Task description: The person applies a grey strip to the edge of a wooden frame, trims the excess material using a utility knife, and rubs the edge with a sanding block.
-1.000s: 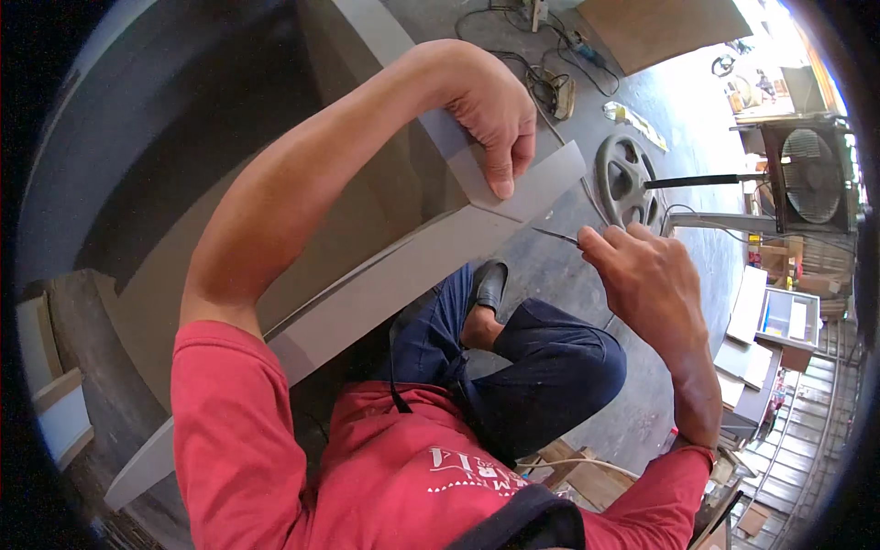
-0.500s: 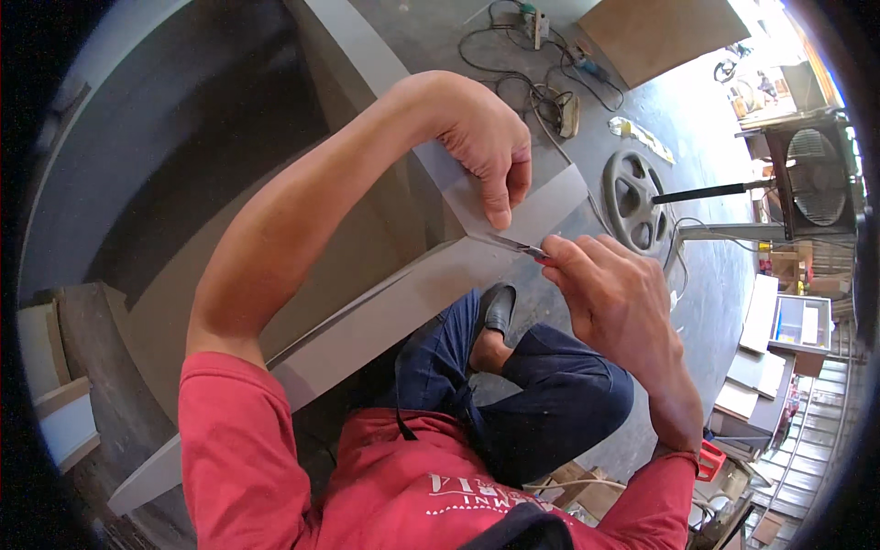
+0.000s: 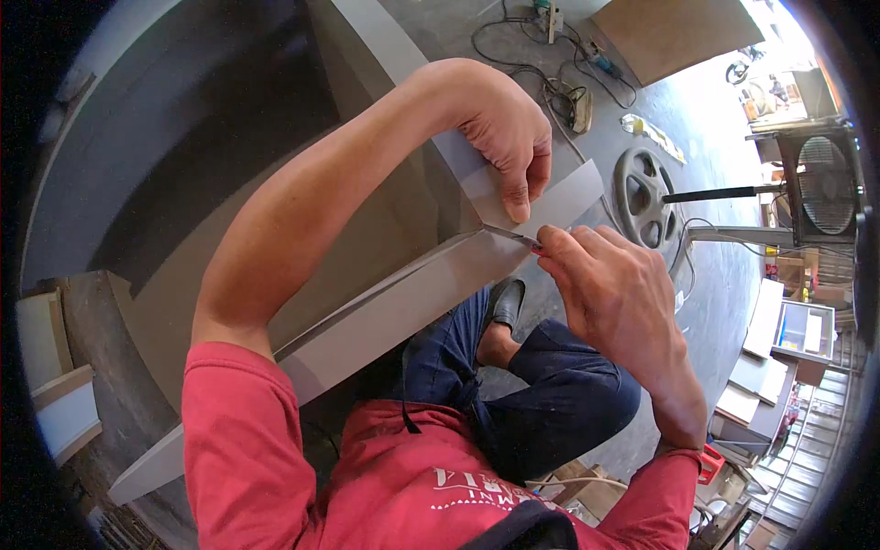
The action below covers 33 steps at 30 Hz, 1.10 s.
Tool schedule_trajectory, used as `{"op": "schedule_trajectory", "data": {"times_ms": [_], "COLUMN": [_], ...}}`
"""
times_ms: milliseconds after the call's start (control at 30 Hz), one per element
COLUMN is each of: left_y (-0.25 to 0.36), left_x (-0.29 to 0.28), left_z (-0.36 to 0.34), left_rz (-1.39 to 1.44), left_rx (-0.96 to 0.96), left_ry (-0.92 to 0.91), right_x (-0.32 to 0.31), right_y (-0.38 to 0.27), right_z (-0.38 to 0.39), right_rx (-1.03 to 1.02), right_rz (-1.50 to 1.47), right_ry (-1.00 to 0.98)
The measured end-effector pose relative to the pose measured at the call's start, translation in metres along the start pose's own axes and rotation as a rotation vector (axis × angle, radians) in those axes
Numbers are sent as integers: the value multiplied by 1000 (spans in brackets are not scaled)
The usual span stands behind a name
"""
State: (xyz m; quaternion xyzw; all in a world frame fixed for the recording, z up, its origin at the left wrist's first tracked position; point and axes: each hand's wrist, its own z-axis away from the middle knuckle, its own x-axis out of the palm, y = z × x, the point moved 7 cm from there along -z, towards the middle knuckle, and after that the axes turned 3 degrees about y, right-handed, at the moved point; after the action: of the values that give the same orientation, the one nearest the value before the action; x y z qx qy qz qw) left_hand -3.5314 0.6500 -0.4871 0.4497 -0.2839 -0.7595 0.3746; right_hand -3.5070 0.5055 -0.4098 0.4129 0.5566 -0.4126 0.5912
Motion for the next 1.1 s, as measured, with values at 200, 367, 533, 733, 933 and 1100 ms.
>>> {"op": "schedule_trajectory", "data": {"times_ms": [200,367,533,733,933,1100], "left_y": [-1,-3,-5,0,-3,3], "left_x": [3,5,5,2,5,6], "left_z": [1,0,-3,2,4,7], "left_rz": [15,111,140,180,181,238], "left_rx": [-6,24,30,5,-26,-8], "left_ry": [-11,-19,-50,-49,-32,-67], "right_x": [-1,-8,-16,-39,-14,4], "right_y": [2,14,50,64,55,34], "right_z": [-1,11,46,82,73,44], "right_rx": [9,8,38,292,293,106], "right_rz": [-30,30,13,-346,-583,-353], "right_ry": [-54,-134,-111,318,157,166]}}
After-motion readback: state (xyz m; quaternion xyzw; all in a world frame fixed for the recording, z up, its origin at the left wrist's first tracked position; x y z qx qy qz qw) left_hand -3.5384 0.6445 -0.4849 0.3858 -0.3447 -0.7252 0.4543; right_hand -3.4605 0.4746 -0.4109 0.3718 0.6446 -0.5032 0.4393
